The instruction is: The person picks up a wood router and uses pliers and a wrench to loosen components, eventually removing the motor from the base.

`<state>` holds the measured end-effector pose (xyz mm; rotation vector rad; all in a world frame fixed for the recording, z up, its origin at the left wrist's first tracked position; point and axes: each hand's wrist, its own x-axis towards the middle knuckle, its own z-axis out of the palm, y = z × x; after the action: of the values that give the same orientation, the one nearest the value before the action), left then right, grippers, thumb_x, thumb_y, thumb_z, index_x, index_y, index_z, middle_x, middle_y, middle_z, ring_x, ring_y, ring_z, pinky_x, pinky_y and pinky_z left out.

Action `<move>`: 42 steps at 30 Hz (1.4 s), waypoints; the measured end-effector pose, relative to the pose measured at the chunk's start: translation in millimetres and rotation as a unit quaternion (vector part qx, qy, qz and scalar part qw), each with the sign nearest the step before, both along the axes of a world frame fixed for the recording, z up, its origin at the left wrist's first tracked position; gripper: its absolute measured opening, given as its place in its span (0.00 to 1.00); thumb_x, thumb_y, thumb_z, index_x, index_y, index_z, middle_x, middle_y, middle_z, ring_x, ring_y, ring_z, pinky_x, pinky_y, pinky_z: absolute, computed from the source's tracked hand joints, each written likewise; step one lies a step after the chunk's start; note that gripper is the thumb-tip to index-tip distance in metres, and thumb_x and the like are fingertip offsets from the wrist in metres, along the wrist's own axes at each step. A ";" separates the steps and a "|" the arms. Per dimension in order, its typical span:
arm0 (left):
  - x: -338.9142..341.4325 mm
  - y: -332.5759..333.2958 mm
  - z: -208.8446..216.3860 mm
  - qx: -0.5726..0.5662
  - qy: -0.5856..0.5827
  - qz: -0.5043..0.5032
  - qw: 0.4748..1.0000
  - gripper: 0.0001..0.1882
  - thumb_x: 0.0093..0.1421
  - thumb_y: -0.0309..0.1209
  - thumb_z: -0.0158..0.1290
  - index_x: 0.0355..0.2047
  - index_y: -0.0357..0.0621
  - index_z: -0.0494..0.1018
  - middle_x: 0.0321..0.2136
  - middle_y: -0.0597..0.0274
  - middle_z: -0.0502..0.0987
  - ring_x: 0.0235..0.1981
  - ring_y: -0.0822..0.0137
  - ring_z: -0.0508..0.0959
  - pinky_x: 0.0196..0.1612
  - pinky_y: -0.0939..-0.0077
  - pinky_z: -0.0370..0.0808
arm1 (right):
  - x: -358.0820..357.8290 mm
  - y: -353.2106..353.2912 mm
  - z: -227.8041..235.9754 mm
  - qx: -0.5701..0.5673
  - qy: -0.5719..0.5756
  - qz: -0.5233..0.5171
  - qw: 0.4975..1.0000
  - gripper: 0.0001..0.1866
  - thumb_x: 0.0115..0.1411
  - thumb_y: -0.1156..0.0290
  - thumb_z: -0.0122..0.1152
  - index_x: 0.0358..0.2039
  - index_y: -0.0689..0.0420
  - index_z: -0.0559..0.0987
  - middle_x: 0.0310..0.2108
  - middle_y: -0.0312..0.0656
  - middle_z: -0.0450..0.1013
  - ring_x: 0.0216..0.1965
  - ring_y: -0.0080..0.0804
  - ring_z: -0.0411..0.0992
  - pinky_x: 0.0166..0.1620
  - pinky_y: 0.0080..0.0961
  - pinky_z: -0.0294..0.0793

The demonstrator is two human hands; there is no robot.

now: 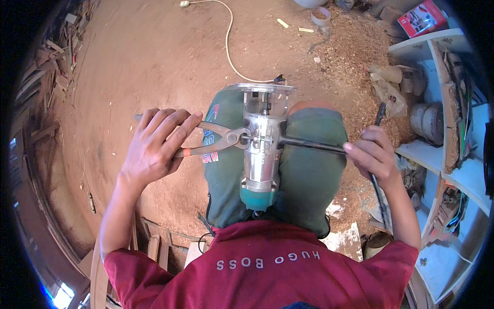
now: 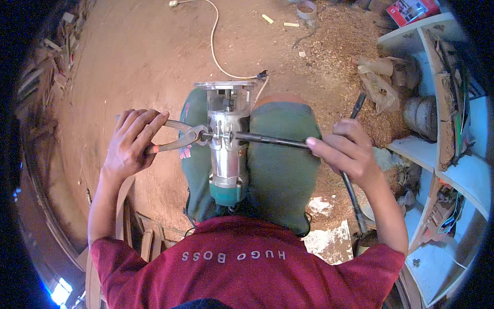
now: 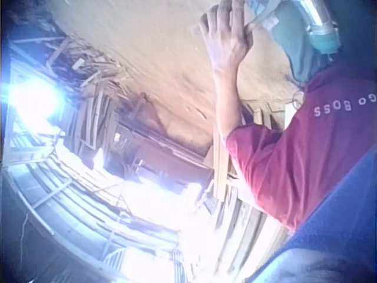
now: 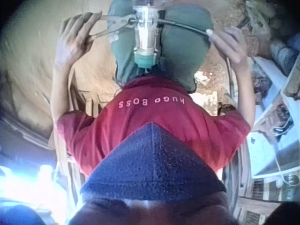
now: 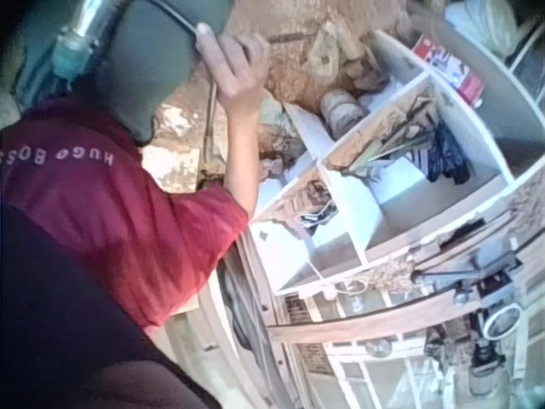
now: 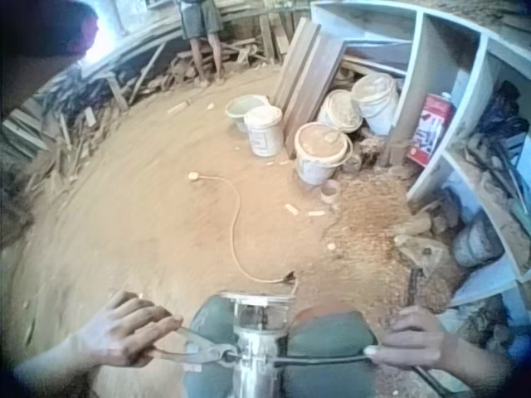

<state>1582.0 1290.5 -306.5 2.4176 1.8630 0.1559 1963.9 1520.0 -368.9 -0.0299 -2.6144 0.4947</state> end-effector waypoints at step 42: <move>0.0 2.8 1.1 -0.023 0.004 0.005 1.000 0.27 0.60 0.37 0.54 0.57 0.36 0.70 0.43 0.50 0.75 0.42 0.50 0.75 0.48 0.55 0.71 | -2.4 -4.3 4.7 0.027 -0.046 -0.059 0.997 0.14 0.56 0.66 0.66 0.45 0.43 0.84 0.27 0.29 0.73 0.31 0.30 0.71 0.48 0.36 0.74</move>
<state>1582.0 1293.2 -305.4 2.3824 1.8615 0.1050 1961.6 1515.8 -364.3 -0.1934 -2.6946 0.3906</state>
